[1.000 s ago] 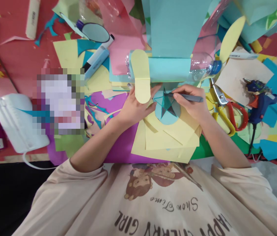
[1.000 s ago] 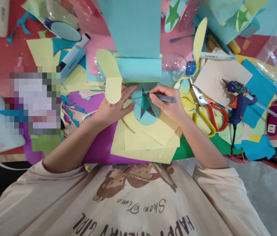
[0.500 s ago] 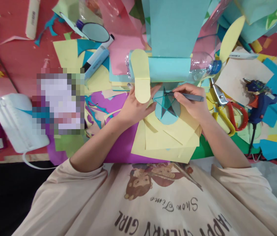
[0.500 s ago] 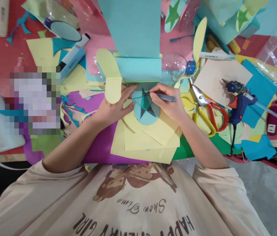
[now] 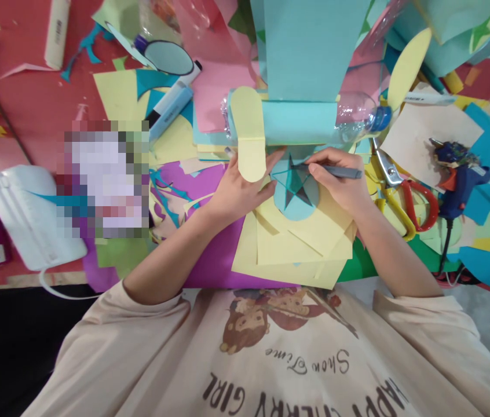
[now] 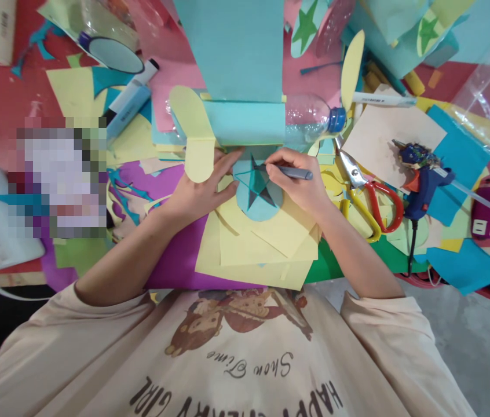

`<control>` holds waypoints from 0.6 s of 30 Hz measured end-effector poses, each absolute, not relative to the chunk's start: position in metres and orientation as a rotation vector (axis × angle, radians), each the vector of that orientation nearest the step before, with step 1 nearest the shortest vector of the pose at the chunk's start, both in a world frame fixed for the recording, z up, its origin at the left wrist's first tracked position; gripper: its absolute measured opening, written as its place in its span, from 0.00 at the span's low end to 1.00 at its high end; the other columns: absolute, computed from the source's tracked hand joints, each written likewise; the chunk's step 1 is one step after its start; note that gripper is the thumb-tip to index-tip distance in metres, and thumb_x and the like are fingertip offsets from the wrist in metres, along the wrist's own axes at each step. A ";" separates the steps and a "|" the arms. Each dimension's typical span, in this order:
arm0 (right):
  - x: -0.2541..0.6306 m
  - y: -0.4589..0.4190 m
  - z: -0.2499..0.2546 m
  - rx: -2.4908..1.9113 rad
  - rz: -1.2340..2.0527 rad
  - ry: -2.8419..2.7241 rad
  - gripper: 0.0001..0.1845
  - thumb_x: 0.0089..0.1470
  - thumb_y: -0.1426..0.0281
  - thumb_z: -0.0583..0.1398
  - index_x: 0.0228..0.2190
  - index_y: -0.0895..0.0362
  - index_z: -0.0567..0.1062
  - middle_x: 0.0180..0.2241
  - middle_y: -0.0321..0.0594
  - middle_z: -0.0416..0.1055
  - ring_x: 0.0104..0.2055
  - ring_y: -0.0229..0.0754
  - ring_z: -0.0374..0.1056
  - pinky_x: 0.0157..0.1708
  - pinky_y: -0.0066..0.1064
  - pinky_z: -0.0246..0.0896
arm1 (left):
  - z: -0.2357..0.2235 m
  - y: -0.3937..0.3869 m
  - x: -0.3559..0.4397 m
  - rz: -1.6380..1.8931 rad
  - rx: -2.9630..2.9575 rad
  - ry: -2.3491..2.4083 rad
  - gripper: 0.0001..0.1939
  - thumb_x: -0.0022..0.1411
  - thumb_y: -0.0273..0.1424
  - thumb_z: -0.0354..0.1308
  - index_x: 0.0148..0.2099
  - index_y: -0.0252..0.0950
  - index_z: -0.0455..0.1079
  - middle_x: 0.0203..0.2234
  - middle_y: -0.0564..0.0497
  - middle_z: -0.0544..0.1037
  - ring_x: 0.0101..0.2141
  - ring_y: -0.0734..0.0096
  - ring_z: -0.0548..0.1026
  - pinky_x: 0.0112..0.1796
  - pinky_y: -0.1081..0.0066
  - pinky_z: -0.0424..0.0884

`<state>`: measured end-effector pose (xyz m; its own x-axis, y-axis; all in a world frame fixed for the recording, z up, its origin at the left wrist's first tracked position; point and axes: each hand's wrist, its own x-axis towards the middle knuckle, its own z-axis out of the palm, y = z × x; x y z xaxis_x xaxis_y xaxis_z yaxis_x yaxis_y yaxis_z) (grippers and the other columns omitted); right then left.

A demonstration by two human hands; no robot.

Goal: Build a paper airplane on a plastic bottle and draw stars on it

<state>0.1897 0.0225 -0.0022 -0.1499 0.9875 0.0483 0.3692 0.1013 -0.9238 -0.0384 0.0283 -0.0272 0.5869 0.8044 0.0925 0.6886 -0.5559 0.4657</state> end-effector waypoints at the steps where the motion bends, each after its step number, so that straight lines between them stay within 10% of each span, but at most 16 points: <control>1: 0.190 0.023 -0.002 -1.358 1.050 -1.633 0.07 0.54 0.65 0.62 0.28 0.55 0.77 0.23 0.33 0.71 0.24 0.34 0.63 0.25 0.29 0.57 | -0.027 0.028 -0.038 0.411 2.430 1.205 0.26 0.69 0.33 0.47 0.67 0.34 0.58 0.54 0.39 0.72 0.59 0.52 0.68 0.60 0.52 0.63; 18: 0.190 0.022 -0.002 -1.378 1.064 -1.591 0.05 0.53 0.67 0.61 0.27 0.54 0.76 0.24 0.33 0.72 0.25 0.34 0.64 0.26 0.29 0.58 | -0.022 0.029 -0.037 0.386 2.374 1.213 0.27 0.68 0.33 0.47 0.68 0.34 0.57 0.53 0.39 0.73 0.57 0.52 0.69 0.60 0.52 0.62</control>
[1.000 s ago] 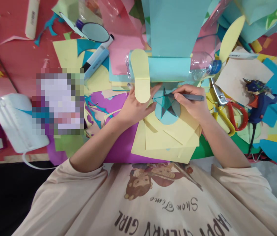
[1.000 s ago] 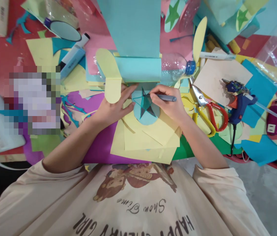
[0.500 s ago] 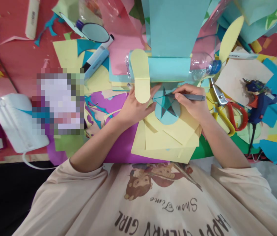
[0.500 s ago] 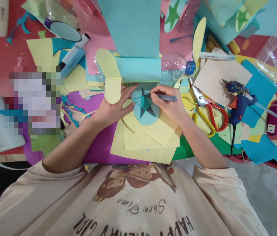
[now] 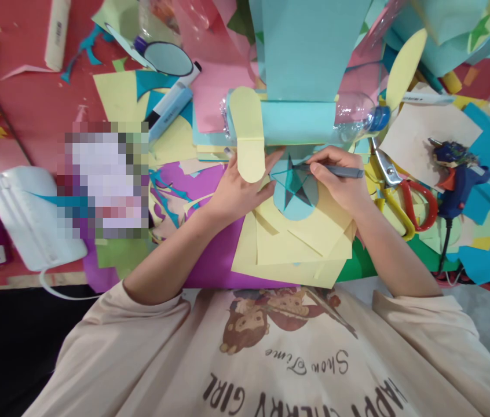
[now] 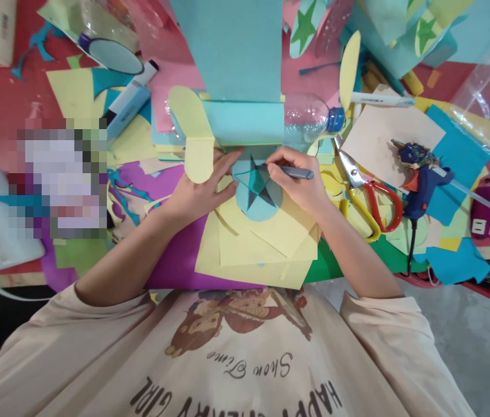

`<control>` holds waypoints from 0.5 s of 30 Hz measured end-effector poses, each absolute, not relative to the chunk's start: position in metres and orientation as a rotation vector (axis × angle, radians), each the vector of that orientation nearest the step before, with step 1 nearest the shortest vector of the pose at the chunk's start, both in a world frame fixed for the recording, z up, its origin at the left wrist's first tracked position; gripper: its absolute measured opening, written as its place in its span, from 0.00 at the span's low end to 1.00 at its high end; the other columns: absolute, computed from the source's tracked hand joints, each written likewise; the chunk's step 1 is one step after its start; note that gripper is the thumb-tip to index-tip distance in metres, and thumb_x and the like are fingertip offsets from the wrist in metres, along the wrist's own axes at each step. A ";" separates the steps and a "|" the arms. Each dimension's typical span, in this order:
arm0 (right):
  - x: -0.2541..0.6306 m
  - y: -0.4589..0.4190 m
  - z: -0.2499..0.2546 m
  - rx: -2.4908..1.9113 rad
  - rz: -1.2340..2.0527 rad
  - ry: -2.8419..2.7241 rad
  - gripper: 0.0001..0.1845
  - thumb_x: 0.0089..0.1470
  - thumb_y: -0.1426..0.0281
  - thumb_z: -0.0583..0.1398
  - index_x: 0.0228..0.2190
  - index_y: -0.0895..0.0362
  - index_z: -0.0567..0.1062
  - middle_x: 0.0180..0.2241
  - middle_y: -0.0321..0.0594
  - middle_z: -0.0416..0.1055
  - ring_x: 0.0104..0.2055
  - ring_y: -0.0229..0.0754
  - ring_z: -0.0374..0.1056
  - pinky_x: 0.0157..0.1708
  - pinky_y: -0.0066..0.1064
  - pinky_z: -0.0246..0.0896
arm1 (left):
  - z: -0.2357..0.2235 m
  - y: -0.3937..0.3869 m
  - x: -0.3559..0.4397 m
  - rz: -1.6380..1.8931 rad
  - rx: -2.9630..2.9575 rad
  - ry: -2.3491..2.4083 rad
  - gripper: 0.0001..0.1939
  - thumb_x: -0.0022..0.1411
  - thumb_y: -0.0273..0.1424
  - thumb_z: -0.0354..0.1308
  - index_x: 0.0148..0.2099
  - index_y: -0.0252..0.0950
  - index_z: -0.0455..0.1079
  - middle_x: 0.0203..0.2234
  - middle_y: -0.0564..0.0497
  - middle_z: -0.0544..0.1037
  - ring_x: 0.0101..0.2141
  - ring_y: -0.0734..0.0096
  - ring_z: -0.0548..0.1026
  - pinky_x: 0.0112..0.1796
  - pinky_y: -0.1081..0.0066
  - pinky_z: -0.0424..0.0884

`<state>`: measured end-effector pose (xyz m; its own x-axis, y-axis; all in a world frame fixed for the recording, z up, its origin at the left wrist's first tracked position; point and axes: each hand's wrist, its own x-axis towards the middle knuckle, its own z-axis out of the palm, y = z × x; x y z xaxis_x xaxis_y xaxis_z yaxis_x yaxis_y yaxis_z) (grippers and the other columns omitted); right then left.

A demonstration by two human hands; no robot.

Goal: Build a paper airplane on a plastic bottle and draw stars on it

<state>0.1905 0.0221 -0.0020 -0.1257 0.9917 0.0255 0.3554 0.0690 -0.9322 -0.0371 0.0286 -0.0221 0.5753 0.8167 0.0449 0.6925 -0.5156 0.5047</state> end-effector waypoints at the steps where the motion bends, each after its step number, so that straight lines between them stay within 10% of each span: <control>1: 0.191 0.022 -0.002 -1.381 1.062 -1.589 0.05 0.53 0.67 0.62 0.27 0.54 0.76 0.24 0.33 0.71 0.25 0.34 0.64 0.27 0.29 0.58 | -0.022 0.029 -0.037 0.384 2.370 1.215 0.27 0.68 0.33 0.47 0.68 0.34 0.56 0.53 0.39 0.73 0.58 0.52 0.69 0.60 0.52 0.62; 15: 0.190 0.022 0.000 -1.378 1.103 -1.561 0.17 0.55 0.56 0.62 0.23 0.55 0.74 0.20 0.33 0.68 0.23 0.33 0.60 0.23 0.29 0.53 | -0.025 0.028 -0.039 0.407 2.403 1.235 0.27 0.68 0.35 0.47 0.67 0.37 0.57 0.52 0.41 0.74 0.57 0.56 0.69 0.59 0.56 0.64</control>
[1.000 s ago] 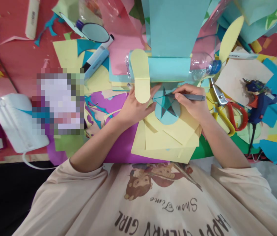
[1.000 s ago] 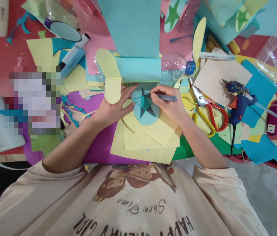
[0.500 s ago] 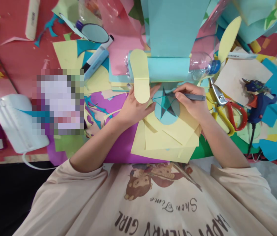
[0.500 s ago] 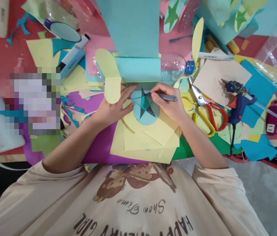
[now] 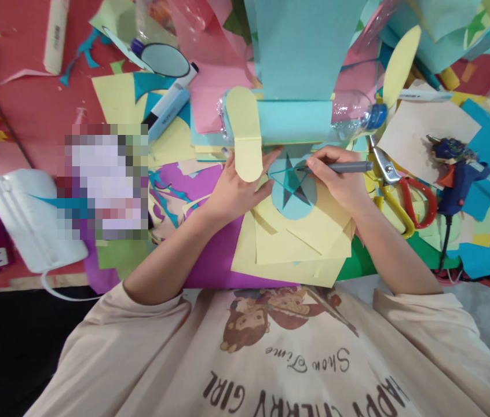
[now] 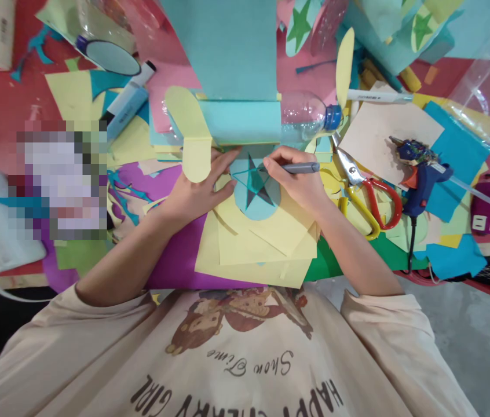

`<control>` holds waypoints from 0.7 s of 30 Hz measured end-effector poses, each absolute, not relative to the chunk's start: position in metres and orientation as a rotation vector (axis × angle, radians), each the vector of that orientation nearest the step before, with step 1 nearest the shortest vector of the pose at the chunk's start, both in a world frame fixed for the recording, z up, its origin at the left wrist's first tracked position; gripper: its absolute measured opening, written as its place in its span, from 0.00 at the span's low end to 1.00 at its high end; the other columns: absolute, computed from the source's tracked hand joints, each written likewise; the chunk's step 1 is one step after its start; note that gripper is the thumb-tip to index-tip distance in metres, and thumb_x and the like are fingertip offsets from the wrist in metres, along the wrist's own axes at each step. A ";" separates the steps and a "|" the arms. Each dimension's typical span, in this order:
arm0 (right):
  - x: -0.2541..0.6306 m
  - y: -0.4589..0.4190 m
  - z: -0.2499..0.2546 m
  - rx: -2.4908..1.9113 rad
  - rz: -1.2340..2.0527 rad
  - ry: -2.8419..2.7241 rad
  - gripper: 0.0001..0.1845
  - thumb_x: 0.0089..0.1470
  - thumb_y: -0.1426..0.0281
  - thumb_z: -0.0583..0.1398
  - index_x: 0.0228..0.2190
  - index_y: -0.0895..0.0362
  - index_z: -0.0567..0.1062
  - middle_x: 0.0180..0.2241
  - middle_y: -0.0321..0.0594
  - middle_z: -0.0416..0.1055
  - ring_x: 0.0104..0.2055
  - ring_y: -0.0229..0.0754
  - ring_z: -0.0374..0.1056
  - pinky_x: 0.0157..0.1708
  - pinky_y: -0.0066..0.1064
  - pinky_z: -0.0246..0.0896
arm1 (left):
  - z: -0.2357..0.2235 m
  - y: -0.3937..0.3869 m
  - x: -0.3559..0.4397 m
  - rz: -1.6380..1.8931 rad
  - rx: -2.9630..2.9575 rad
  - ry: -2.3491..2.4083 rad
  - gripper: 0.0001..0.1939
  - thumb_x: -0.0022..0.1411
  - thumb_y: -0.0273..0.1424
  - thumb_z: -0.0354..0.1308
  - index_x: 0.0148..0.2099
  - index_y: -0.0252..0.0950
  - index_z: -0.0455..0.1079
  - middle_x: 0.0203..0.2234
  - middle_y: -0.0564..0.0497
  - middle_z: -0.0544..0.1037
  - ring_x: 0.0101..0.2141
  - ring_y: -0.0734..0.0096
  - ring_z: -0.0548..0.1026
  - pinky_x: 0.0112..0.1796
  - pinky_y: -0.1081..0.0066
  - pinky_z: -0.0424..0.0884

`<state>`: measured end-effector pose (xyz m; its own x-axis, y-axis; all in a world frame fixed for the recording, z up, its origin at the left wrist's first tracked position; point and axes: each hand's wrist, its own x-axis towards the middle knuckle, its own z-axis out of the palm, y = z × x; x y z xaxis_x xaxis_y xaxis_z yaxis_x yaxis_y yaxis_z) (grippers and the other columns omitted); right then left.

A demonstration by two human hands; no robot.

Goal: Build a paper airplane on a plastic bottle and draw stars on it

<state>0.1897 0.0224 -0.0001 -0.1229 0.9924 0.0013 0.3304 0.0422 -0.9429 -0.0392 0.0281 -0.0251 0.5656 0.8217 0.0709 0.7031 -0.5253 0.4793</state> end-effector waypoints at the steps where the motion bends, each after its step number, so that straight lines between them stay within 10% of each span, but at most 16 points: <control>1: 0.189 0.023 -0.001 -1.375 1.086 -1.578 0.17 0.55 0.56 0.62 0.23 0.55 0.74 0.20 0.33 0.67 0.23 0.33 0.59 0.23 0.29 0.53 | -0.025 0.028 -0.039 0.408 2.401 1.236 0.27 0.68 0.35 0.47 0.67 0.37 0.57 0.52 0.41 0.74 0.57 0.56 0.69 0.59 0.56 0.64; 21: 0.190 0.026 0.000 -1.360 1.099 -1.677 0.16 0.55 0.62 0.61 0.20 0.56 0.69 0.19 0.32 0.66 0.23 0.34 0.58 0.25 0.30 0.52 | -0.024 0.029 -0.038 0.406 2.377 1.231 0.27 0.68 0.33 0.48 0.67 0.35 0.58 0.54 0.39 0.73 0.58 0.52 0.69 0.60 0.52 0.62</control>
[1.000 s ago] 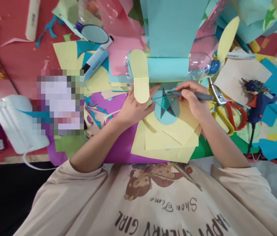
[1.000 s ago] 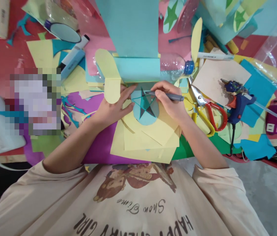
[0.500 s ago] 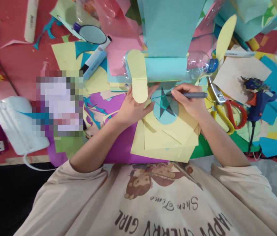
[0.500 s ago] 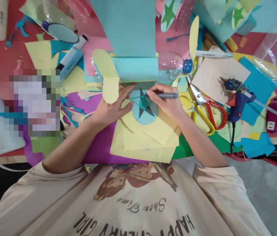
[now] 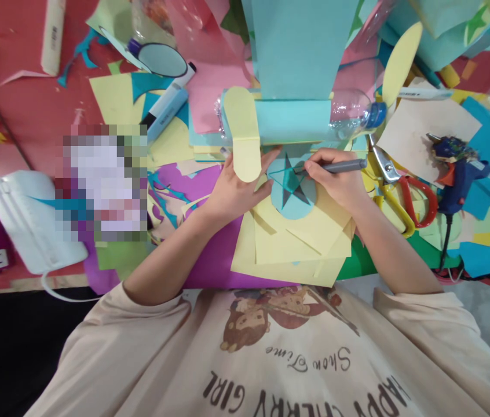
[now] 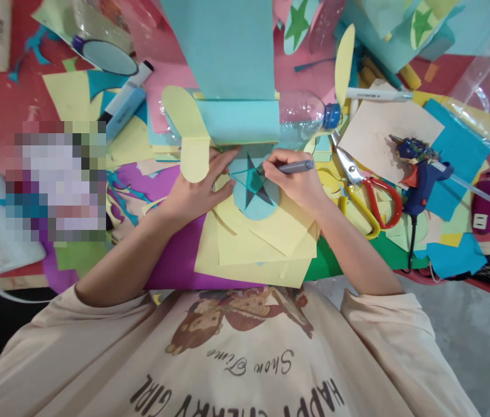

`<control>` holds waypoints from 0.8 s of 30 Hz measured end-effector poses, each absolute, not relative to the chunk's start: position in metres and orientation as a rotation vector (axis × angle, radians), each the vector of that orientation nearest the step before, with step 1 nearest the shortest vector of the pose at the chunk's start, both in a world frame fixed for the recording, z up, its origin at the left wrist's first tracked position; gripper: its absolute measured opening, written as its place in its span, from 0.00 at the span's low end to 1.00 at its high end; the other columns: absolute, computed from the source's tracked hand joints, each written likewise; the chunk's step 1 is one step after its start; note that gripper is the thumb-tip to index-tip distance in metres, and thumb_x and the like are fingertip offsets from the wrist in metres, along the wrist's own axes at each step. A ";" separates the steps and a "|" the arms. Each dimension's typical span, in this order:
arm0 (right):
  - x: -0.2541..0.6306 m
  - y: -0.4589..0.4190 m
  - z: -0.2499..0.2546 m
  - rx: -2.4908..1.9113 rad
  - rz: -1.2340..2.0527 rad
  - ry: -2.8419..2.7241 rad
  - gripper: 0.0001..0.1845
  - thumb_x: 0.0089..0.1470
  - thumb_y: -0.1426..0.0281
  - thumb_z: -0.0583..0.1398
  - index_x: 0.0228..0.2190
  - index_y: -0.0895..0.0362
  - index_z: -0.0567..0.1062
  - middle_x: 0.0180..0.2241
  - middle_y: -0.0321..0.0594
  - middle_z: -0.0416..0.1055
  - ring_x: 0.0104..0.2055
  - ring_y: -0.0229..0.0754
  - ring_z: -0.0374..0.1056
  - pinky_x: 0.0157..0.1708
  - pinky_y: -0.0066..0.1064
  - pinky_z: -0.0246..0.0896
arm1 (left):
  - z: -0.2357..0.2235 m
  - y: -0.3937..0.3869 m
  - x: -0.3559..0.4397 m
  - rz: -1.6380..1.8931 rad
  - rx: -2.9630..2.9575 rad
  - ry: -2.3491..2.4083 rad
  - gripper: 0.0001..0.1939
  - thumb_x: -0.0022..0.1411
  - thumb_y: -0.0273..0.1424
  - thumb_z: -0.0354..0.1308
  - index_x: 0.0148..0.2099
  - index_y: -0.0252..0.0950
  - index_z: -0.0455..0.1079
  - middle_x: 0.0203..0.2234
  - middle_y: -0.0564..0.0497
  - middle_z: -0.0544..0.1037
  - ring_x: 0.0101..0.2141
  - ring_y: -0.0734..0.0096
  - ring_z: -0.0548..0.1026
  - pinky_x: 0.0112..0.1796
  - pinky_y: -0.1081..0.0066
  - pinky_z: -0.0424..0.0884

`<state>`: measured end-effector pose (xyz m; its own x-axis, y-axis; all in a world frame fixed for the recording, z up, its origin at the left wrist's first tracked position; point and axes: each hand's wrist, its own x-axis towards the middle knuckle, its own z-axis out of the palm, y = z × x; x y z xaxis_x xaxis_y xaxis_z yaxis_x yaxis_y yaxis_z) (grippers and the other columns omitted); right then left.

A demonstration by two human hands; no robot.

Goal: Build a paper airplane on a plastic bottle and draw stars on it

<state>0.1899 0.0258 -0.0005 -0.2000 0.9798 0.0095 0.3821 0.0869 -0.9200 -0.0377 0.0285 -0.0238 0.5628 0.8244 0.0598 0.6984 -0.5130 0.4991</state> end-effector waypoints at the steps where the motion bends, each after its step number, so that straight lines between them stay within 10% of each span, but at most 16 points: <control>1: 0.190 0.026 0.000 -1.365 1.105 -1.668 0.15 0.54 0.63 0.61 0.19 0.56 0.68 0.19 0.32 0.65 0.23 0.33 0.58 0.25 0.29 0.52 | -0.024 0.029 -0.038 0.404 2.376 1.233 0.27 0.68 0.33 0.48 0.67 0.35 0.58 0.54 0.39 0.73 0.58 0.52 0.69 0.60 0.52 0.62; 24: 0.201 0.006 0.010 -1.385 1.114 -1.364 0.06 0.56 0.66 0.61 0.28 0.54 0.76 0.19 0.30 0.66 0.19 0.32 0.58 0.18 0.27 0.52 | -0.025 0.028 -0.039 0.412 2.432 1.221 0.27 0.68 0.33 0.47 0.68 0.35 0.57 0.51 0.40 0.75 0.56 0.55 0.70 0.59 0.55 0.63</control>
<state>0.2015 0.0059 0.0103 -0.0013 0.9998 -0.0214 0.2201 -0.0206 -0.9753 -0.0394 0.0279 -0.0246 0.5781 0.8114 0.0862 0.6978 -0.5464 0.4632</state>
